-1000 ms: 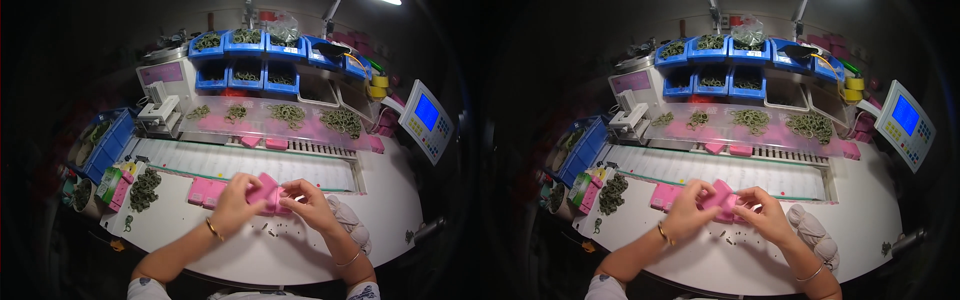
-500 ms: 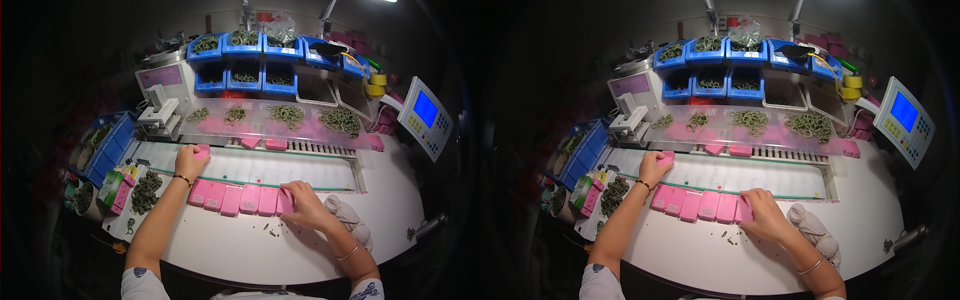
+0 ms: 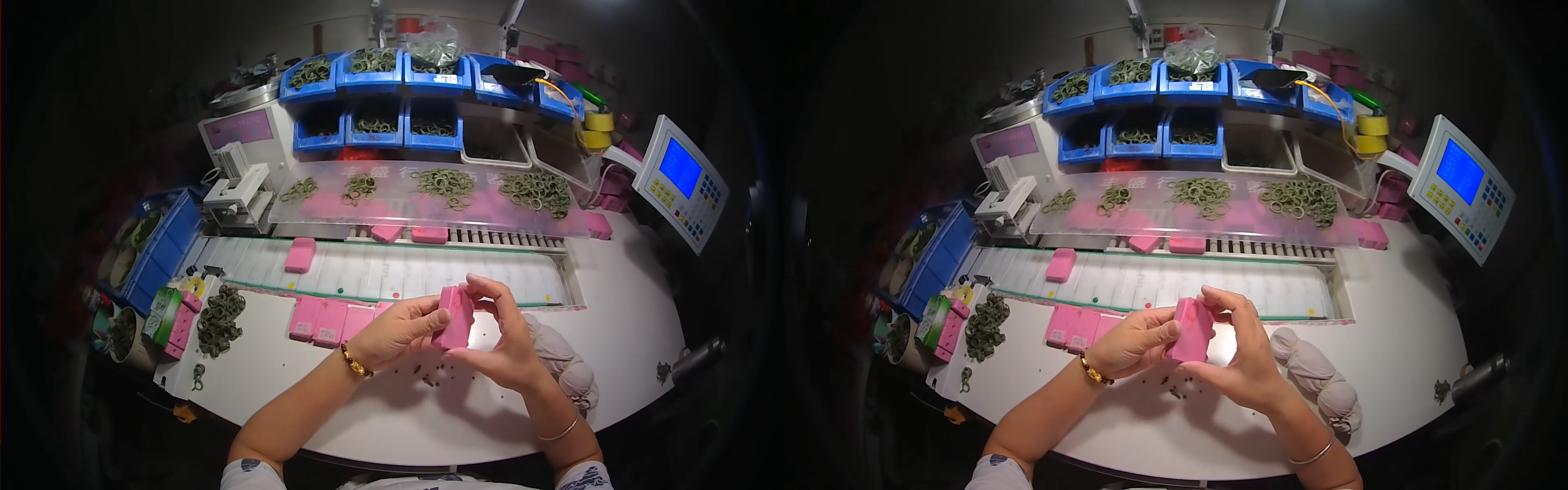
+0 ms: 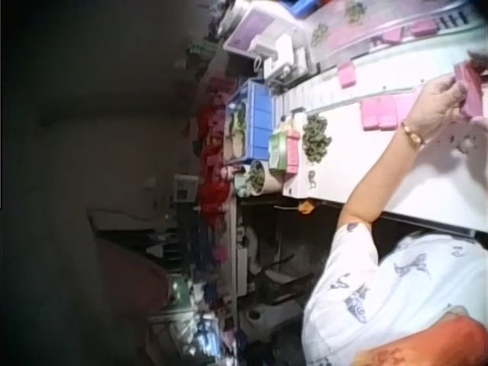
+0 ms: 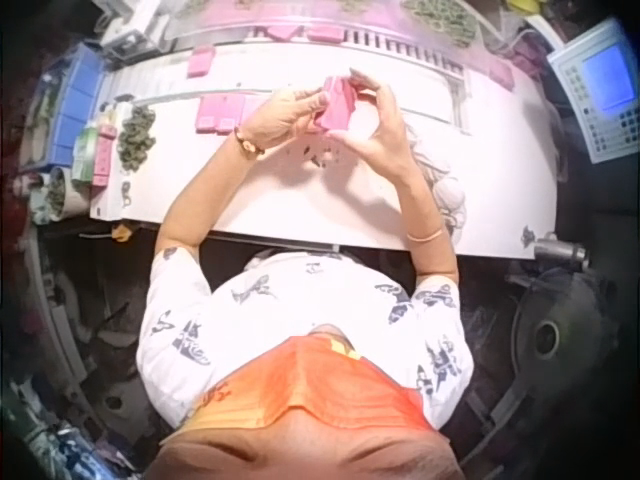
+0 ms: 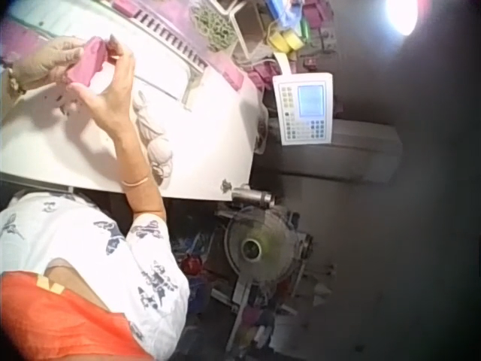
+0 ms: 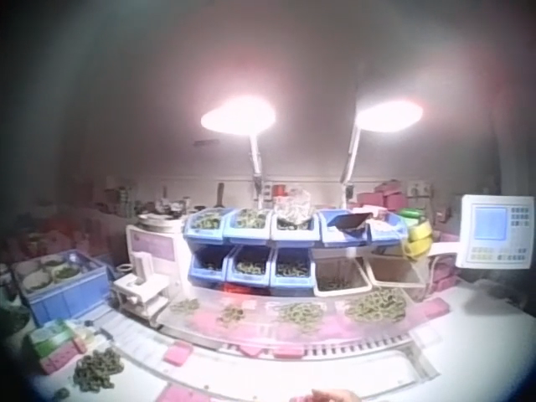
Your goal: The person wipes pink molds with a cloth, opens them to extract molded rubber rings by hand, closes the molds, and operates a control panel.
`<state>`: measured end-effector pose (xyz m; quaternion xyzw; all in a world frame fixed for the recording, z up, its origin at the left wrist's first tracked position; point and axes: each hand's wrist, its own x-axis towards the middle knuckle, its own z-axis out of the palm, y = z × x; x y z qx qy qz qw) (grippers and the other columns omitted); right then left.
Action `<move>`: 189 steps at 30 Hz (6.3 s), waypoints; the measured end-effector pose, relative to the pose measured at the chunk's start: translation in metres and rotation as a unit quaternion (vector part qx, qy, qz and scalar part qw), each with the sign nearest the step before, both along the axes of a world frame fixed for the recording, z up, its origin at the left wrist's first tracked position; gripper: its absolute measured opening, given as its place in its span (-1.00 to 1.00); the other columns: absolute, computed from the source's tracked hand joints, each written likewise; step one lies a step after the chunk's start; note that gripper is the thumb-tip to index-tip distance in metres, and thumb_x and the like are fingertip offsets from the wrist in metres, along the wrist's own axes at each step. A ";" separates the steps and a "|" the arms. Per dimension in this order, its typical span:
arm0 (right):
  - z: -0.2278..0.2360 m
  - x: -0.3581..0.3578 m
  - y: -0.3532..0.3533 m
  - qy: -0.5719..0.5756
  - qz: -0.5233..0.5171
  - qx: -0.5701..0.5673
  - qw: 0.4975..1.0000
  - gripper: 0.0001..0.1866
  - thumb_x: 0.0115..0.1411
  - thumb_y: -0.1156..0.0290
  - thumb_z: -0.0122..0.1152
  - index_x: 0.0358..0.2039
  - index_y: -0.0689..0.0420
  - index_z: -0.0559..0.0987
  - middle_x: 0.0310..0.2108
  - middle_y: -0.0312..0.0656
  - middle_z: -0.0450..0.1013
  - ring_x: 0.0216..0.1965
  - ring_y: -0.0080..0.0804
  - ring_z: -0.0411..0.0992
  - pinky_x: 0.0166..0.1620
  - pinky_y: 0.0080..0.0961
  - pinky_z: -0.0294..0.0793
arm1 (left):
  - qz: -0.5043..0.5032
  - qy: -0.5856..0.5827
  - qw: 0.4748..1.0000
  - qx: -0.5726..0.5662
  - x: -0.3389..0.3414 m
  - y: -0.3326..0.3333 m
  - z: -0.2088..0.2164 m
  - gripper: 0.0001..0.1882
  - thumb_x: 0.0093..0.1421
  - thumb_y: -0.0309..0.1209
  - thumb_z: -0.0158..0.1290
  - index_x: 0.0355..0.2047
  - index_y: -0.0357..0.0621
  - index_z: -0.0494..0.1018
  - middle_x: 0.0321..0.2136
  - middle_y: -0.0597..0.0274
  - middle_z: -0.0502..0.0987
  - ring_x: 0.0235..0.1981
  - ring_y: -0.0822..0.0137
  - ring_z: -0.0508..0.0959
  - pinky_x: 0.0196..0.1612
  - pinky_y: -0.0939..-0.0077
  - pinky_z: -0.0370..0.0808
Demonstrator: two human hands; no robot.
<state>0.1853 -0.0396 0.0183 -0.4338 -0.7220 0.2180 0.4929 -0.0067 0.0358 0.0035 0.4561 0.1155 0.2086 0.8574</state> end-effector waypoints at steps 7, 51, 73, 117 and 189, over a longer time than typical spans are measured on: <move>-0.010 0.003 -0.003 0.058 0.003 -0.086 0.995 -0.25 -0.09 0.20 0.51 0.06 0.18 0.35 -0.10 -0.17 0.37 -0.18 -0.37 0.38 -0.16 -0.48 0.37 | 0.160 0.119 0.938 0.283 0.018 -0.022 0.012 -0.17 0.04 -0.53 0.26 0.30 -0.16 0.14 0.00 0.27 0.25 0.08 0.37 0.38 0.13 0.44 0.38; 0.000 -0.032 -0.017 -0.108 -0.105 0.180 0.972 -0.79 -0.08 0.61 0.32 -0.40 0.11 0.53 -0.31 -0.22 0.42 -0.34 -0.28 0.39 -0.25 -0.42 0.39 | 0.313 -0.007 0.950 0.007 0.019 -0.030 -0.005 -0.78 0.11 -0.59 -0.01 -0.53 -0.10 0.16 -0.60 0.39 0.25 -0.60 0.59 0.21 -0.52 0.65 0.20; 0.003 -0.015 -0.019 0.040 -0.172 0.204 0.963 -0.74 -0.08 0.75 0.31 -0.38 0.19 0.51 -0.35 -0.15 0.47 -0.34 -0.32 0.43 -0.27 -0.48 0.44 | 0.279 0.055 0.958 -0.045 0.012 -0.027 0.000 -0.57 0.34 -0.05 -0.14 -0.33 -0.21 0.44 -0.52 0.25 0.44 -0.63 0.40 0.48 -0.53 0.59 0.46; -0.026 0.000 -0.010 0.319 0.019 -0.268 0.909 -0.87 0.18 0.49 0.25 -0.27 0.14 0.50 -0.29 -0.38 0.48 -0.29 -0.71 0.38 -0.34 -0.75 0.32 | 0.247 0.161 0.919 0.261 0.017 -0.039 -0.016 -0.89 0.29 -0.49 -0.02 -0.29 -0.30 0.45 -0.42 0.37 0.51 -0.40 0.65 0.45 -0.34 0.70 0.41; 0.045 0.053 -0.072 -0.326 -0.204 0.013 0.923 -0.40 -0.21 0.78 0.10 -0.06 0.15 0.52 -0.11 -0.12 0.46 -0.15 -0.07 0.42 -0.08 -0.27 0.41 | 0.288 0.088 0.949 -0.098 -0.012 -0.023 0.013 -0.90 0.23 -0.39 -0.10 -0.27 -0.08 0.24 -0.59 0.15 0.39 -0.71 0.25 0.46 -0.77 0.55 0.30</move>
